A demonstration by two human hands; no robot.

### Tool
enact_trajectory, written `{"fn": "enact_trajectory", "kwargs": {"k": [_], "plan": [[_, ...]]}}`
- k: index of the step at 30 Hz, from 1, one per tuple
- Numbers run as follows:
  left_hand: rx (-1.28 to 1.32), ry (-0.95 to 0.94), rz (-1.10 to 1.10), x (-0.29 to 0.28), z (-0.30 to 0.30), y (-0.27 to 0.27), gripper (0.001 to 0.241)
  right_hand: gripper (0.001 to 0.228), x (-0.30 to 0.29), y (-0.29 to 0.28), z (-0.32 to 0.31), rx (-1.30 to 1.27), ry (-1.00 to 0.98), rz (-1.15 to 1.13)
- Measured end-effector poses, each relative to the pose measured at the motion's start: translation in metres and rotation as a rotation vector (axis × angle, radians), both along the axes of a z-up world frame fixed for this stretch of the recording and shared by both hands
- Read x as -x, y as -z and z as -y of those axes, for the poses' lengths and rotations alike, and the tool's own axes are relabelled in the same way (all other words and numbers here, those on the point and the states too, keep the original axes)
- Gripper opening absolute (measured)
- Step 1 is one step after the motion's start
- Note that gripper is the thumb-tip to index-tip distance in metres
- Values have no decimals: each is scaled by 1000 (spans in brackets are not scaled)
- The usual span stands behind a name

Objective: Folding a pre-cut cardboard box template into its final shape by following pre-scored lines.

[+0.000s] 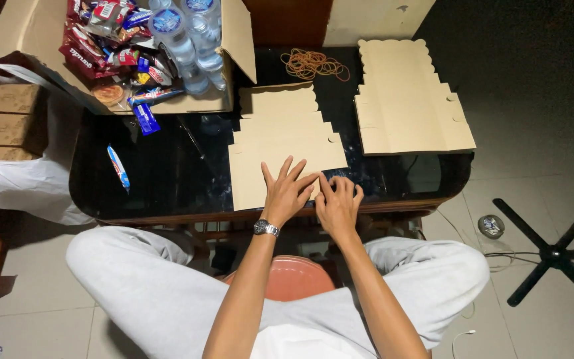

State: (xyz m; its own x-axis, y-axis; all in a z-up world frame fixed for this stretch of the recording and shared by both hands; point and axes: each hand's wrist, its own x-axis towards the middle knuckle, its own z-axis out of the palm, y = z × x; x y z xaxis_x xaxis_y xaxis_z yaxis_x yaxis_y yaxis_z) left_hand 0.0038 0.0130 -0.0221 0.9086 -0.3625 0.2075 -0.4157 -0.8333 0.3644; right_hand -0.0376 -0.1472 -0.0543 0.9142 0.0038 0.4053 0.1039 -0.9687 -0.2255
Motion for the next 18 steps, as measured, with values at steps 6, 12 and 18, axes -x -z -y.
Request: {"fn": "enact_trajectory", "kwargs": {"k": [6,12,18], "plan": [[-12,-11,-5,0,1,2,33,40,-12,7,3,39,18,32],[0,-21,-20,0,2,-4,34,31,2,-5,4,-22,-29,42],[-1,-19,-37,2,2,-6,35,28,26,-18,9,-155,-88,-19]]}}
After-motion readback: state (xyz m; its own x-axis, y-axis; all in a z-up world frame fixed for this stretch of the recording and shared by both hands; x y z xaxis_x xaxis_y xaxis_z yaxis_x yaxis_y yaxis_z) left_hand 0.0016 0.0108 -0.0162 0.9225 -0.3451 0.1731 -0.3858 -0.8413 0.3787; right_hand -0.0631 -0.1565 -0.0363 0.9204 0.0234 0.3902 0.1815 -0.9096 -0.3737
